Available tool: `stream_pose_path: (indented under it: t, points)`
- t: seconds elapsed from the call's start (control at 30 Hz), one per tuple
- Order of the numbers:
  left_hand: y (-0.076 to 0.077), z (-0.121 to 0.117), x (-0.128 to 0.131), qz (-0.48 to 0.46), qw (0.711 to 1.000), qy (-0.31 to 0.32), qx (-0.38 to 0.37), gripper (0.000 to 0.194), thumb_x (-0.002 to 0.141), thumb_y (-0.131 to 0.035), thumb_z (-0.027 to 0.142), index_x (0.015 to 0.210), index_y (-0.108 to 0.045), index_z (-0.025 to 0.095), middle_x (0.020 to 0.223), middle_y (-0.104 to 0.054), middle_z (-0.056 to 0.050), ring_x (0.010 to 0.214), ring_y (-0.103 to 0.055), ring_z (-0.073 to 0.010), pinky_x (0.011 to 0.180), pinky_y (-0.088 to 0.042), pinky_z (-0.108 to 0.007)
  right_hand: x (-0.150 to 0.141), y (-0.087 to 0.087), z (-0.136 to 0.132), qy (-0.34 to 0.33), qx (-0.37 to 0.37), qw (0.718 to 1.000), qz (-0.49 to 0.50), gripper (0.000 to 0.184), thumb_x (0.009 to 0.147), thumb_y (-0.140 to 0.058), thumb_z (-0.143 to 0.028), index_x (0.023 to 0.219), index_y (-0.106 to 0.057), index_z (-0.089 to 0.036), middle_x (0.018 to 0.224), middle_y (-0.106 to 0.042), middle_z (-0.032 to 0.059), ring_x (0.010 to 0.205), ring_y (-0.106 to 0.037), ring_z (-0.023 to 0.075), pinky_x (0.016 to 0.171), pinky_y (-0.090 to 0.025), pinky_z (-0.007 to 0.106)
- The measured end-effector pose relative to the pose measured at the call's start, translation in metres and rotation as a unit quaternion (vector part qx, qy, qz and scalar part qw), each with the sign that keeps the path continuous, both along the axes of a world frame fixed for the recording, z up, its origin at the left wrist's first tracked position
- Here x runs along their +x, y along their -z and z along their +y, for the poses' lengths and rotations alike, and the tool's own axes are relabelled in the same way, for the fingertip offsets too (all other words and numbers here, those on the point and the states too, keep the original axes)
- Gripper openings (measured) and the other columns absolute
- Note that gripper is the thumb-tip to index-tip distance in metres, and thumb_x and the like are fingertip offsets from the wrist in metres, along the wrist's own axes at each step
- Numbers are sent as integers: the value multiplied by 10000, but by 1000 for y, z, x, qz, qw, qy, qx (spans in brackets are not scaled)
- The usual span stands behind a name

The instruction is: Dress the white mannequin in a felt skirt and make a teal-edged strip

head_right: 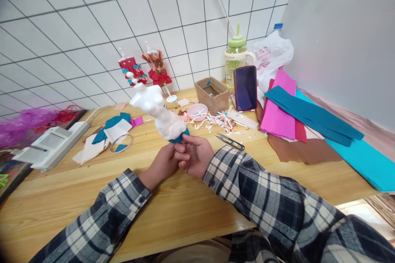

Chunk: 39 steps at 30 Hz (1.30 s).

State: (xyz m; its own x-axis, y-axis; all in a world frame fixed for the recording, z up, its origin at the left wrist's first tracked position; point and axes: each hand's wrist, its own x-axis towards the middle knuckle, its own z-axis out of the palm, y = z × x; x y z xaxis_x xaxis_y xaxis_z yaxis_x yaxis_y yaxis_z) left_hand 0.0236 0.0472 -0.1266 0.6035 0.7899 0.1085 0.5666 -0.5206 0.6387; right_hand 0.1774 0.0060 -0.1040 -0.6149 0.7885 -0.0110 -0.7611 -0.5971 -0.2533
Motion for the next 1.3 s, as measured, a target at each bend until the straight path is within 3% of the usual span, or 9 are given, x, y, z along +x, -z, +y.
stream_pose_path:
  t: [0.2, 0.47, 0.77, 1.0, 1.3]
  points:
    - [-1, 2, 0, 1, 1000, -13, 7, 136, 853, -447, 190, 893, -577, 181, 902, -698, -66, 813, -643, -209, 712, -481, -304, -3, -3, -2, 10, 9, 1000, -23, 203, 911, -505, -234, 721, -450, -184, 578, -465, -95, 386, -309, 31, 431, -464, 128]
    - [0, 1, 0, 10, 1000, -3, -3, 164, 840, -475, 200, 952, -594, 174, 913, -700, -56, 819, -647, -205, 728, -489, -306, -8, -7, -4, 42, 23, 995, -91, 358, 875, -612, -333, 616, -433, -163, 466, -392, -116, 348, -218, 20, 375, -391, 104]
    - [2, 2, 0, -20, 999, -2, -25, 157, 805, -483, 130, 886, -610, 176, 911, -715, -36, 814, -653, -193, 732, -501, -293, -5, -3, -1, -8, 21, 999, -44, 345, 886, -582, -343, 631, -431, -167, 498, -347, -100, 396, -256, 34, 416, -447, 112]
    - [7, 5, 1, -154, 984, 4, -89, 120, 809, -574, 213, 920, -592, 170, 892, -707, -33, 802, -661, -176, 760, -533, -299, -3, 0, 1, 42, 5, 999, -10, 208, 836, -661, -304, 798, -494, -185, 532, -320, -117, 410, -259, 30, 411, -430, 82]
    - [-4, 1, 6, -124, 988, 45, -78, 104, 839, -542, 225, 834, -634, 177, 907, -722, -39, 821, -654, -178, 833, -510, -316, -2, -1, 2, 80, 7, 996, -25, 361, 745, -763, -263, 662, -423, -176, 493, -282, -123, 396, -243, 17, 441, -450, 80]
